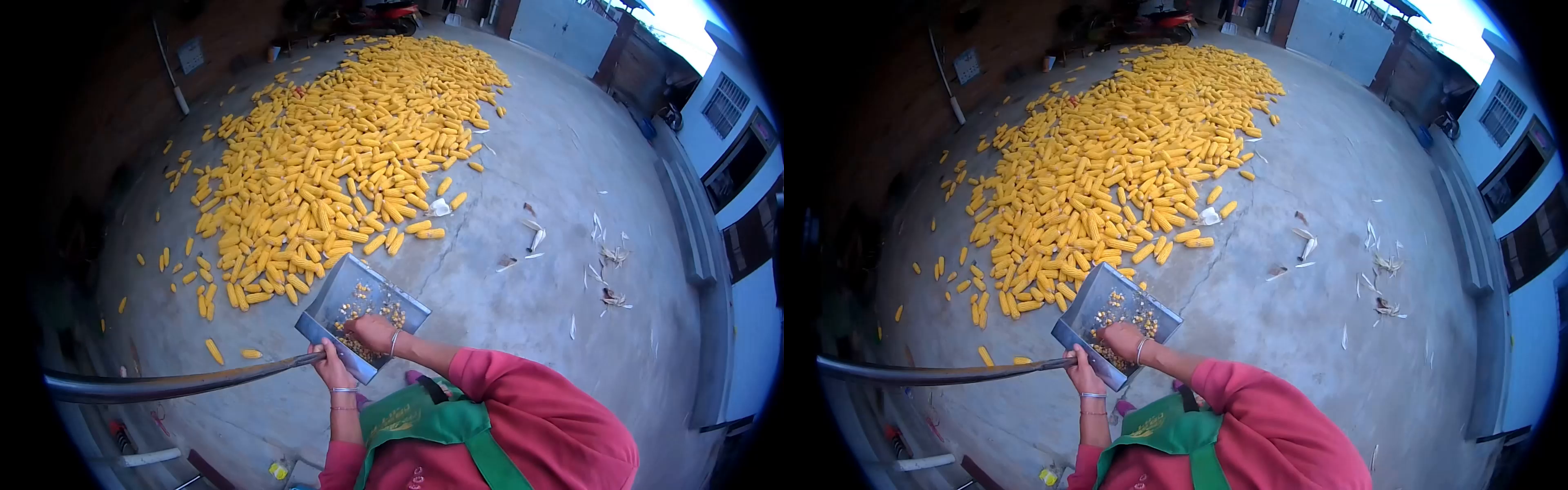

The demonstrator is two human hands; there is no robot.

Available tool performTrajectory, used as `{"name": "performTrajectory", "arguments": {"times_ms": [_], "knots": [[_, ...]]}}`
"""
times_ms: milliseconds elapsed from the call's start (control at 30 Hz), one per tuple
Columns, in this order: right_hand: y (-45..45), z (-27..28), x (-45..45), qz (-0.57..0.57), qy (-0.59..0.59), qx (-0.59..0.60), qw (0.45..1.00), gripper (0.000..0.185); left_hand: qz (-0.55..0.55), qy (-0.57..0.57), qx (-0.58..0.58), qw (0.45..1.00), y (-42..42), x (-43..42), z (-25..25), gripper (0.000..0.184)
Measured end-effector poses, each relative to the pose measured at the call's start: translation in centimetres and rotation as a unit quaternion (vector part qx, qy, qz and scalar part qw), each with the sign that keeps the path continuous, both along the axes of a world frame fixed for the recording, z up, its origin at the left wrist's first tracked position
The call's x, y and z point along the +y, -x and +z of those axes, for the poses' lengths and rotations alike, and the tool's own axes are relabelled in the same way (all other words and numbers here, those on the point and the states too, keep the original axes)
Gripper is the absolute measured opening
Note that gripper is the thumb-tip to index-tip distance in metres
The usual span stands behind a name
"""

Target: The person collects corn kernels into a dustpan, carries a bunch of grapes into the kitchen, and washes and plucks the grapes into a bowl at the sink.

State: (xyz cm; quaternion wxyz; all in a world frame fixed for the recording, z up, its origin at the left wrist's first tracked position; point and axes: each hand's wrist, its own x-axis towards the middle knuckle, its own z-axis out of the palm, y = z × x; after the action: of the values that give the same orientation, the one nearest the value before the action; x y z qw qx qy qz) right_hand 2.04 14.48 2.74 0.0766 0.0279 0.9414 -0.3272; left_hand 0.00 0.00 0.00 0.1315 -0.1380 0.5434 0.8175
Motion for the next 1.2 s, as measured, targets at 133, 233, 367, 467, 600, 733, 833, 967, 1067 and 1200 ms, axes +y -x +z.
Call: {"name": "performTrajectory", "arguments": {"times_ms": [133, 233, 367, 467, 600, 733, 833, 967, 1067, 1200], "knots": [[1.7, 1.3, 0.1, -0.065, 0.005, 0.028, 0.997, 0.016, -0.032, 0.003, 0.013, 0.999, 2.3, 0.2, 0.0, 0.043], [5.9, 2.6, -3.5, -0.078, 0.079, 0.101, 0.989, 0.013, -0.034, 0.046, 0.065, 0.996, 6.9, -4.3, 0.9, 0.045], [7.1, 2.7, -3.4, -0.145, 0.235, 0.062, 0.959, 0.009, -0.018, 0.031, 0.053, 0.998, 7.5, -4.6, 2.4, 0.027], [9.0, 2.2, -4.7, -0.173, 0.398, 0.059, 0.899, 0.007, -0.021, 0.045, 0.069, 0.996, 9.7, -7.9, 0.7, 0.039], [10.5, 3.7, -5.8, -0.232, 0.426, 0.012, 0.874, 0.008, 0.004, 0.051, 0.080, 0.995, 11.4, -10.5, -0.1, 0.042], [11.5, 4.0, -7.8, -0.247, 0.483, -0.013, 0.840, 0.009, 0.013, 0.043, 0.081, 0.996, 12.2, -13.0, 0.4, 0.046], [11.9, 3.9, -8.4, -0.258, 0.562, -0.034, 0.785, 0.012, 0.018, 0.027, 0.056, 0.998, 12.6, -14.3, 1.6, 0.044], [12.6, 1.6, -9.1, -0.203, 0.519, -0.044, 0.829, 0.011, 0.027, 0.026, 0.041, 0.998, 13.5, -16.4, 1.5, 0.039], [12.8, 1.0, -10.6, -0.105, 0.282, -0.008, 0.954, 0.009, 0.044, 0.017, 0.056, 0.997, 14.0, -17.3, 0.4, 0.034], [13.3, 0.4, -14.0, 0.060, 0.117, 0.012, 0.991, 0.010, 0.049, 0.019, 0.066, 0.996, 14.6, -18.8, -1.4, 0.035]]}}
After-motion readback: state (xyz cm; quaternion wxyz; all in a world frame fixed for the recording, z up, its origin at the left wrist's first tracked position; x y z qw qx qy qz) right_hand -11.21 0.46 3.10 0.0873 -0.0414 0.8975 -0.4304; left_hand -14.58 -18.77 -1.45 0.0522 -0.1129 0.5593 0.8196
